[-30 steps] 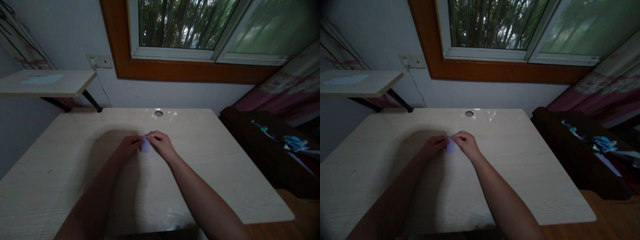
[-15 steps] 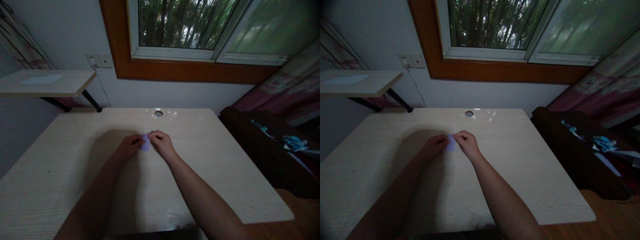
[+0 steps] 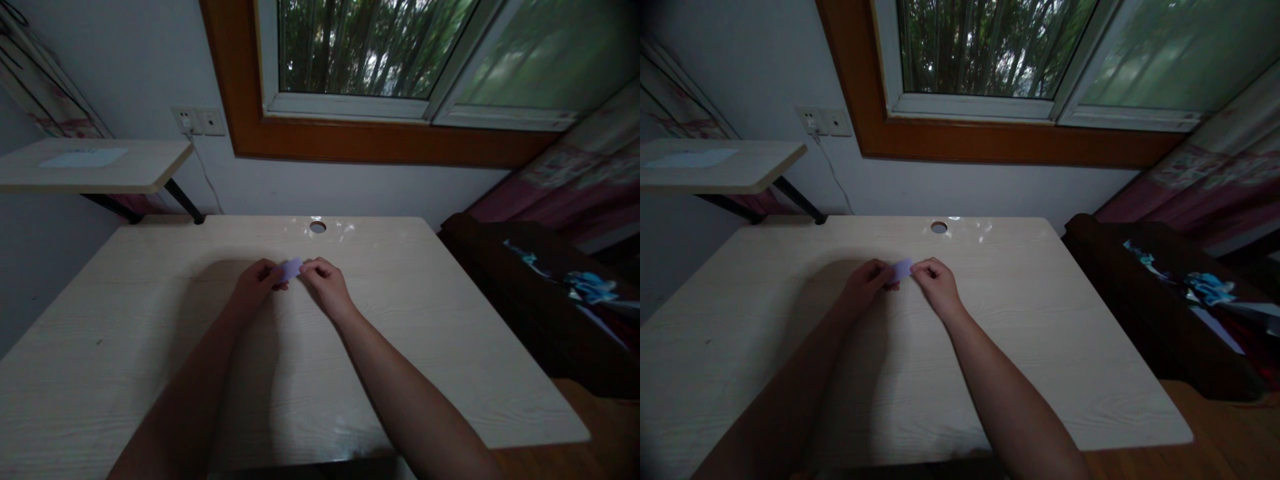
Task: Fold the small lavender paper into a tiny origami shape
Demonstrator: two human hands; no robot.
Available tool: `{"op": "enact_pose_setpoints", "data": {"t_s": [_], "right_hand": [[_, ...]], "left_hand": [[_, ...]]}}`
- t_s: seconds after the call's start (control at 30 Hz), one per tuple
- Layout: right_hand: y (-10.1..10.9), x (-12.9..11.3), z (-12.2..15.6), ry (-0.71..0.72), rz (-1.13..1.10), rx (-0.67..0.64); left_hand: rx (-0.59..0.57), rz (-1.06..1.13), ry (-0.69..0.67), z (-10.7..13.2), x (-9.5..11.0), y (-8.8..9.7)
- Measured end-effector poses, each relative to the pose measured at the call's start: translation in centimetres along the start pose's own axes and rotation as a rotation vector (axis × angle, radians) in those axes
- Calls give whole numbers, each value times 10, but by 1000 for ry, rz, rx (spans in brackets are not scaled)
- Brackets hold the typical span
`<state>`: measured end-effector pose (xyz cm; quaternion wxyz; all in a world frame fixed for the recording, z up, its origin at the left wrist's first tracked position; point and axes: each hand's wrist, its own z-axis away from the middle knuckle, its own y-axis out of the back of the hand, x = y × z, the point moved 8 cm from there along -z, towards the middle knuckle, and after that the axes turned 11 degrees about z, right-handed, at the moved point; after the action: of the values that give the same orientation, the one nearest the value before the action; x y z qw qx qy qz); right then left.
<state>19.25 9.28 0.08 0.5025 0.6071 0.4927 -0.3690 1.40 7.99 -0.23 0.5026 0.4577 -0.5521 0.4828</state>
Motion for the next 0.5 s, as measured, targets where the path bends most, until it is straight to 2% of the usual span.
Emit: {"op": "enact_pose_setpoints", "data": {"t_s": [0.13,0.27,0.5], "right_hand": [[-2,-3,0,-2,15,-25],[-5,-7,2,-7,38,-63],[-15,0,5,-100,43,-167]], "left_hand": [[117,71,-1,-2,2,7],[180,42,-93,-1,9,12],[18,-53,-102,-1,-1,1]]}}
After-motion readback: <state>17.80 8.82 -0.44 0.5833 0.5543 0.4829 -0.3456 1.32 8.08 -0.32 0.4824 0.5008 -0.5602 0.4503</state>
